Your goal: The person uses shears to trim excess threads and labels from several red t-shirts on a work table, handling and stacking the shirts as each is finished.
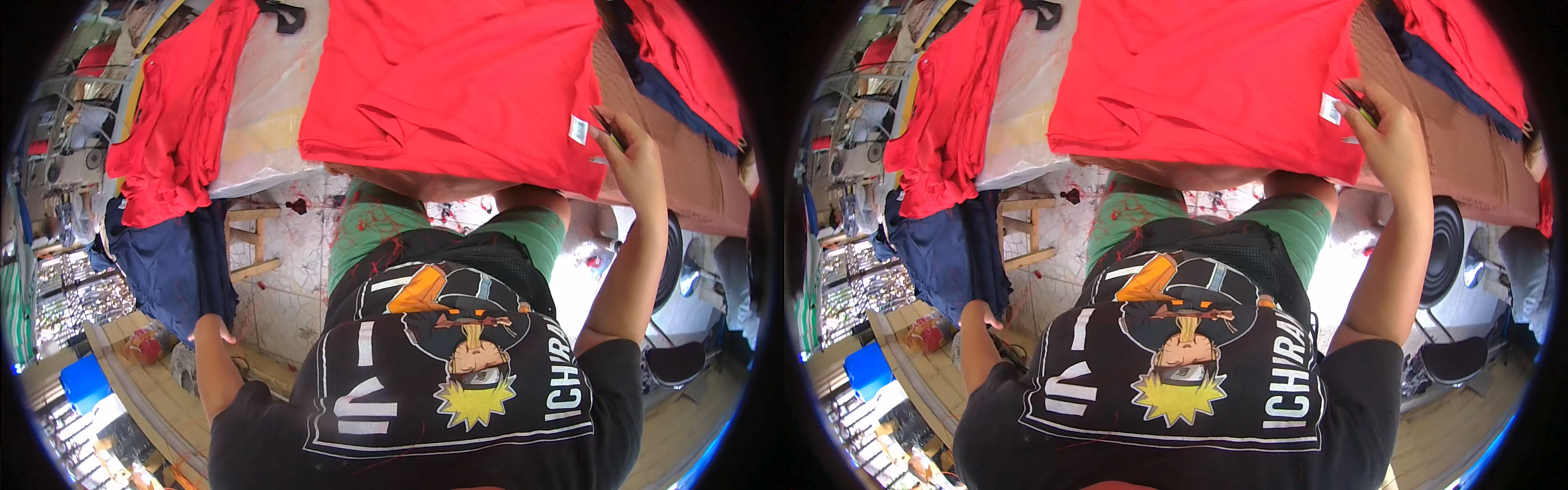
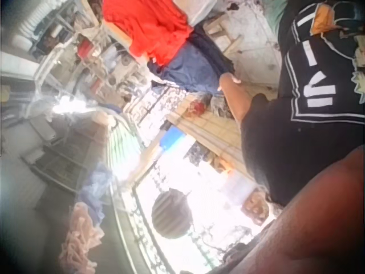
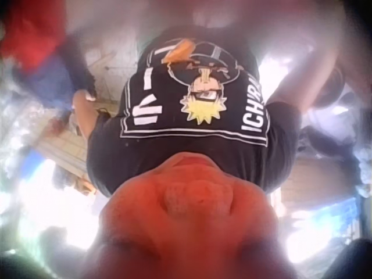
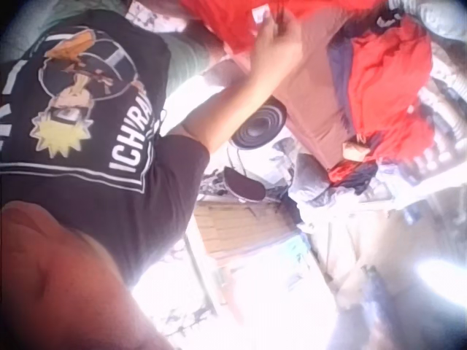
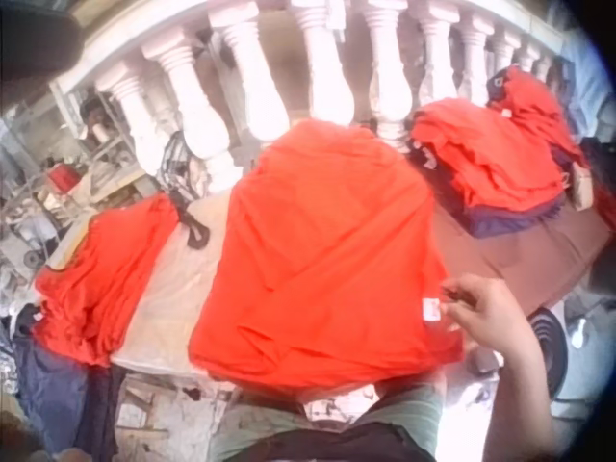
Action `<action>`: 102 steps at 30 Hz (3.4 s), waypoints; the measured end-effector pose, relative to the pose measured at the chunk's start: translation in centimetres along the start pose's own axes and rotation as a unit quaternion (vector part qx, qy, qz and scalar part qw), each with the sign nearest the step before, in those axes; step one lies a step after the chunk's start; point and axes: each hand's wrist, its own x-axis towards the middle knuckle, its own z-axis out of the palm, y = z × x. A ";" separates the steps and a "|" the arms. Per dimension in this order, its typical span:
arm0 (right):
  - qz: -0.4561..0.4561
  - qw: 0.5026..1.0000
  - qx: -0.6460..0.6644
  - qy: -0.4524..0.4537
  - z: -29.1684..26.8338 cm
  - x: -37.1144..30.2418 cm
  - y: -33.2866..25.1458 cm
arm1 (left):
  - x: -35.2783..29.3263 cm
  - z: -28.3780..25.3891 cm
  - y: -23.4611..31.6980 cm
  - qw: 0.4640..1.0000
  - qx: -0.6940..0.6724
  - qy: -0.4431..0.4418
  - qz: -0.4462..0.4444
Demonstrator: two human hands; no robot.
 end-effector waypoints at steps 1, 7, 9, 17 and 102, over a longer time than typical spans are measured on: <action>-0.002 1.000 -0.009 -0.007 -0.2 -0.1 -0.2 | 0.9 -1.3 -0.4 0.998 -0.007 0.033 0.051; -0.042 0.994 -0.088 0.048 -2.0 -1.7 3.0 | -12.3 -20.6 16.5 0.663 -0.334 0.441 0.505; 0.044 0.992 -0.104 0.050 -1.5 -2.8 3.5 | -17.1 -23.9 22.5 0.569 -0.324 0.556 0.512; 0.084 0.992 0.003 0.094 2.4 -2.2 2.6 | -17.2 -31.6 27.6 0.440 -0.410 0.586 0.543; -0.046 0.998 0.033 0.030 6.1 -2.9 -2.5 | -27.4 -25.9 18.3 0.631 -0.164 0.348 0.674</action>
